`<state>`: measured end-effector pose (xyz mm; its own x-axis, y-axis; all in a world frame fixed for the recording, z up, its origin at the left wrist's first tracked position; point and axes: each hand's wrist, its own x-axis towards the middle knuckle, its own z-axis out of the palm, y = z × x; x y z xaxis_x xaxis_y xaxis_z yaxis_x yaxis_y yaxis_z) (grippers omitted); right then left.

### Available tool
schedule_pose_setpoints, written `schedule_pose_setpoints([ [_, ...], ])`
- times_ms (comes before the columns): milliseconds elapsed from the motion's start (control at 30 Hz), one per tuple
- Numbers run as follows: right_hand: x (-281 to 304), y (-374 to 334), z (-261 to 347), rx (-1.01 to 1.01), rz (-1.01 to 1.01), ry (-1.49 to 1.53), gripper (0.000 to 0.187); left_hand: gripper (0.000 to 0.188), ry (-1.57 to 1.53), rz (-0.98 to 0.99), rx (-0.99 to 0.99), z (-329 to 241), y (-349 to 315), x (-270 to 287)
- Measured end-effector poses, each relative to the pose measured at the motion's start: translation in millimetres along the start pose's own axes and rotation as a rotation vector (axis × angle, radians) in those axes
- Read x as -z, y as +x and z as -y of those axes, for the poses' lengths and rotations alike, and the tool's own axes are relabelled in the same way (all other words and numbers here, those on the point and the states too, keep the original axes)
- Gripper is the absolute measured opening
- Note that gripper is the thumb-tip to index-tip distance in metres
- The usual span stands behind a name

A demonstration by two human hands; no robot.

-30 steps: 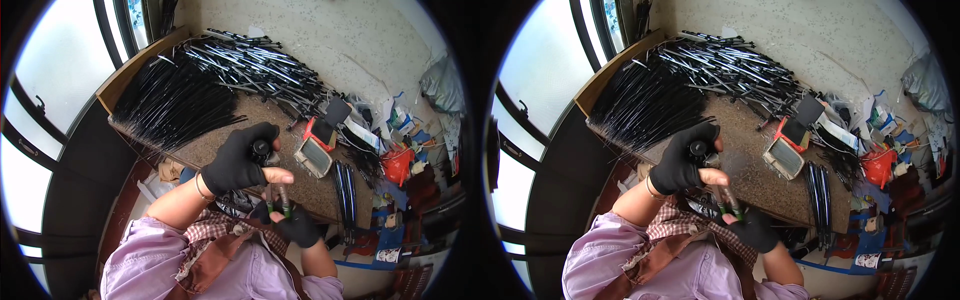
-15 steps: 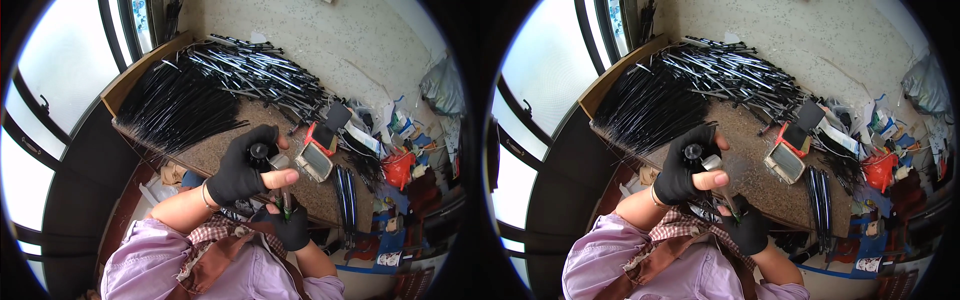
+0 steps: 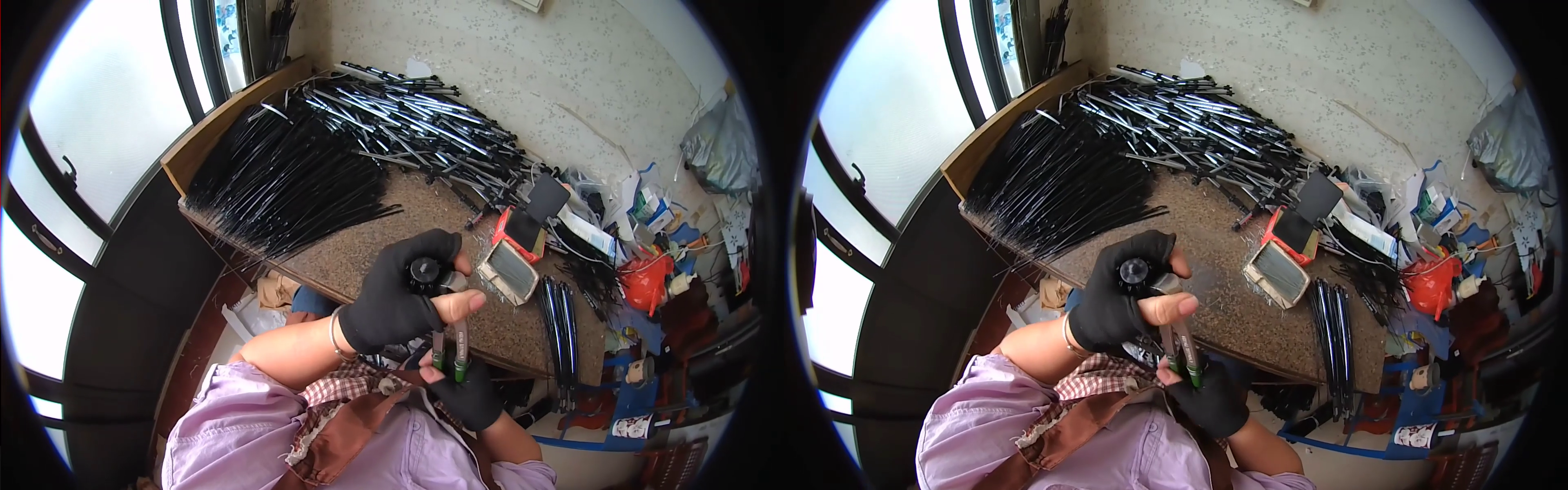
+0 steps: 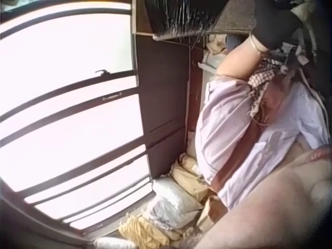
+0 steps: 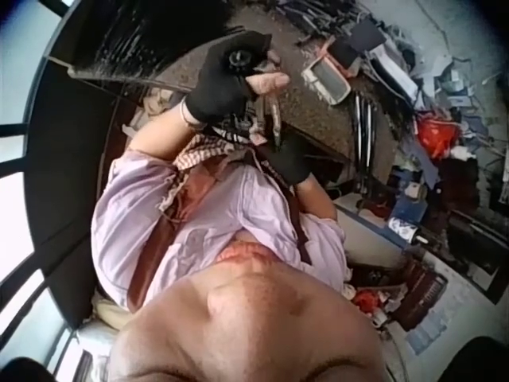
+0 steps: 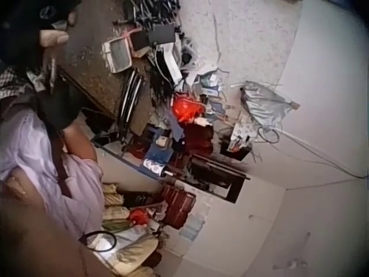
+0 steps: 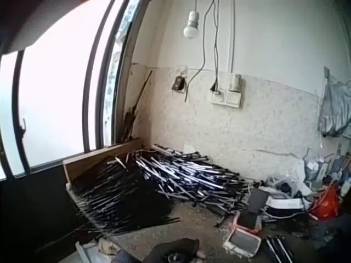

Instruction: The recorder bundles several thin plastic rods and uses a heating machine to seal or join them at one end.

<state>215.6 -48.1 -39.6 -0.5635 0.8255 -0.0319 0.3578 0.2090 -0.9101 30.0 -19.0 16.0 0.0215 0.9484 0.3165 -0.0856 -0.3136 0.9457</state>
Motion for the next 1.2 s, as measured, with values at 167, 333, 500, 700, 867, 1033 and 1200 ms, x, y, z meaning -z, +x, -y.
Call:
schedule_pose_setpoints([
  [167,43,1,-7,0.037,-0.015,0.198,0.031,0.043,-0.251,0.165,-0.008,-18,-6,11],
  [333,67,24,-89,-0.322,-0.424,-0.878,0.042,0.061,-0.308,0.112,0.123,2,3,38],
  [500,60,24,-143,-0.316,-0.51,-0.939,0.044,0.071,-0.362,0.221,0.042,14,8,49],
  [700,45,36,-124,0.09,-0.612,-0.871,0.041,0.081,-0.73,-0.379,-0.364,4,33,37],
  [867,53,81,-57,0.261,-0.659,0.565,0.037,0.088,-0.795,-0.095,-0.627,34,31,5],
  [1033,95,58,18,0.414,-0.825,0.499,0.028,0.083,-0.277,0.692,-0.552,33,48,63],
  [1200,62,61,22,0.406,-0.664,-0.238,0.021,0.06,0.036,0.112,-0.505,-5,52,-8],
])
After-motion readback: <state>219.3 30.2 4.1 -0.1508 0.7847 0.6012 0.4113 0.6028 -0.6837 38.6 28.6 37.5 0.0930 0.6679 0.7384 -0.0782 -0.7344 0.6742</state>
